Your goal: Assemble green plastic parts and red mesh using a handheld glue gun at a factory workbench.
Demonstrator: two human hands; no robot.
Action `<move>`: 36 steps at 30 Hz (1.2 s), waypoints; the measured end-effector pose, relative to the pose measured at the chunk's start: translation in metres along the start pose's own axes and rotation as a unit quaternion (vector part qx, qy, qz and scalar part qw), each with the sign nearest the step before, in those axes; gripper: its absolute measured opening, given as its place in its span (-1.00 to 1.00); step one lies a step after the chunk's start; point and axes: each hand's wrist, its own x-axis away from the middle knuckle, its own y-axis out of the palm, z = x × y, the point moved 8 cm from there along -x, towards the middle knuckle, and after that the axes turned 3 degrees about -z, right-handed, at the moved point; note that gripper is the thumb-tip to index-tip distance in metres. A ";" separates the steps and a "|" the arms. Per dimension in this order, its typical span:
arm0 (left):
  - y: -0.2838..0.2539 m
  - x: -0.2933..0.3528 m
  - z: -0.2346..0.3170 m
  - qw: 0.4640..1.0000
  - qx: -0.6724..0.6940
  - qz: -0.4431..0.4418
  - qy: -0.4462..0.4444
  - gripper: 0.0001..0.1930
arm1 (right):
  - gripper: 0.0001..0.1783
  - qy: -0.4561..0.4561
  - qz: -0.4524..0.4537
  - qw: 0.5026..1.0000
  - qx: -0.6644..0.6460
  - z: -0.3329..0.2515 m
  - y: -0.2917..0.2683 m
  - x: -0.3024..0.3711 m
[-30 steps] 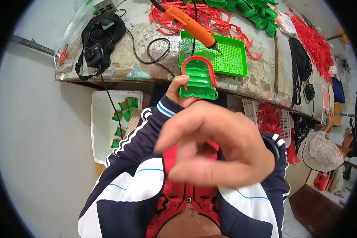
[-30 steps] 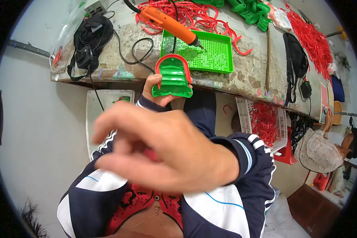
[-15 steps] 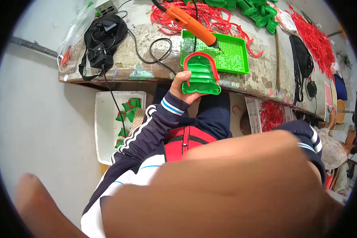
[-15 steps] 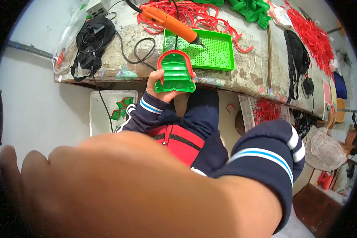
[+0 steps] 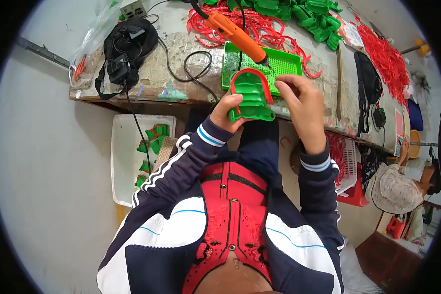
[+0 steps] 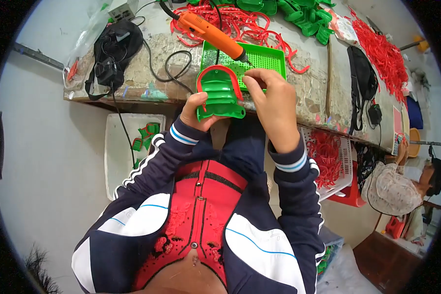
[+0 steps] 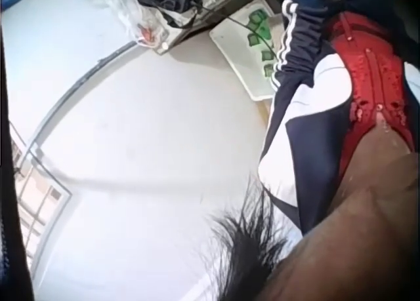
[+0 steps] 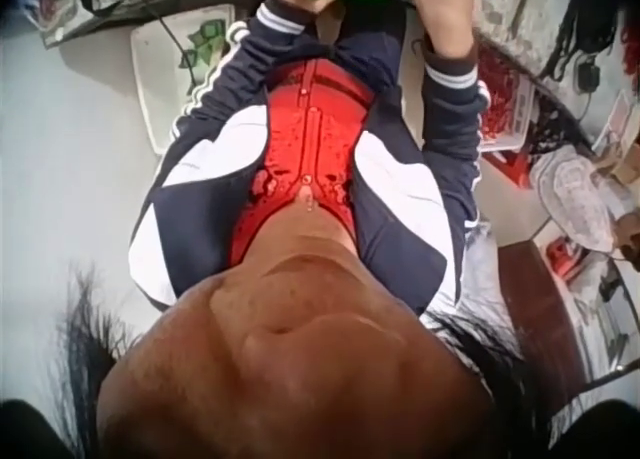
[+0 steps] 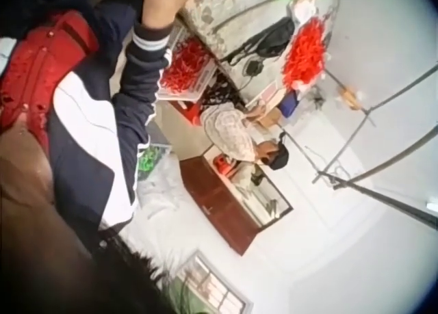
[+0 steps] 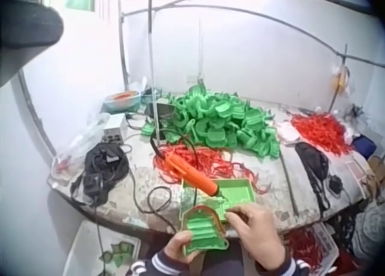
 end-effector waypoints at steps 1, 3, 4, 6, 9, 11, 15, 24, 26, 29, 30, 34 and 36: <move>-0.001 -0.001 0.002 1.000 -0.023 0.006 0.006 -0.41 | -0.83 0.008 -0.008 1.000 0.009 0.005 0.006 0.000; -0.001 -0.001 0.000 0.999 -0.032 0.003 0.015 -0.33 | -0.83 0.039 -0.033 0.999 -0.015 0.012 0.016 0.003; -0.002 -0.003 -0.002 0.999 -0.032 0.004 0.016 -0.33 | -0.83 0.069 -0.057 0.995 -0.039 0.019 0.023 0.004; -0.005 -0.007 0.001 0.995 -0.077 0.011 0.062 -0.25 | -0.84 0.077 -0.057 0.994 -0.057 0.025 0.027 0.003; -0.005 -0.008 0.002 0.991 -0.097 0.001 0.090 -0.18 | -0.84 0.102 -0.068 0.988 -0.090 0.033 0.031 0.004; -0.002 -0.009 0.002 0.992 -0.069 -0.013 0.103 -0.16 | -0.82 0.127 -0.060 0.970 -0.200 0.049 0.033 0.006; 0.000 -0.006 0.005 0.991 -0.051 -0.014 0.127 -0.11 | -0.80 0.141 -0.085 0.950 -0.265 0.051 0.034 0.009; 0.008 -0.005 0.003 0.990 -0.056 -0.025 0.126 -0.08 | -0.82 0.163 -0.116 0.930 -0.309 0.058 0.040 0.014; 0.007 -0.005 0.002 0.990 -0.061 -0.025 0.124 -0.06 | -0.82 0.163 -0.110 0.933 -0.300 0.057 0.039 0.014; 0.005 -0.007 -0.001 0.990 -0.060 -0.024 0.128 -0.04 | -0.82 0.165 -0.110 0.932 -0.302 0.058 0.039 0.016; 0.004 -0.007 -0.001 0.989 -0.055 -0.024 0.134 -0.02 | -0.82 0.166 -0.111 0.932 -0.302 0.059 0.039 0.016; 0.003 -0.008 -0.002 0.990 -0.051 -0.022 0.133 0.00 | -0.83 0.177 -0.108 0.934 -0.293 0.059 0.039 0.018; 0.001 -0.008 -0.003 0.989 -0.061 -0.019 0.133 0.02 | -0.83 0.179 -0.107 0.935 -0.287 0.060 0.039 0.018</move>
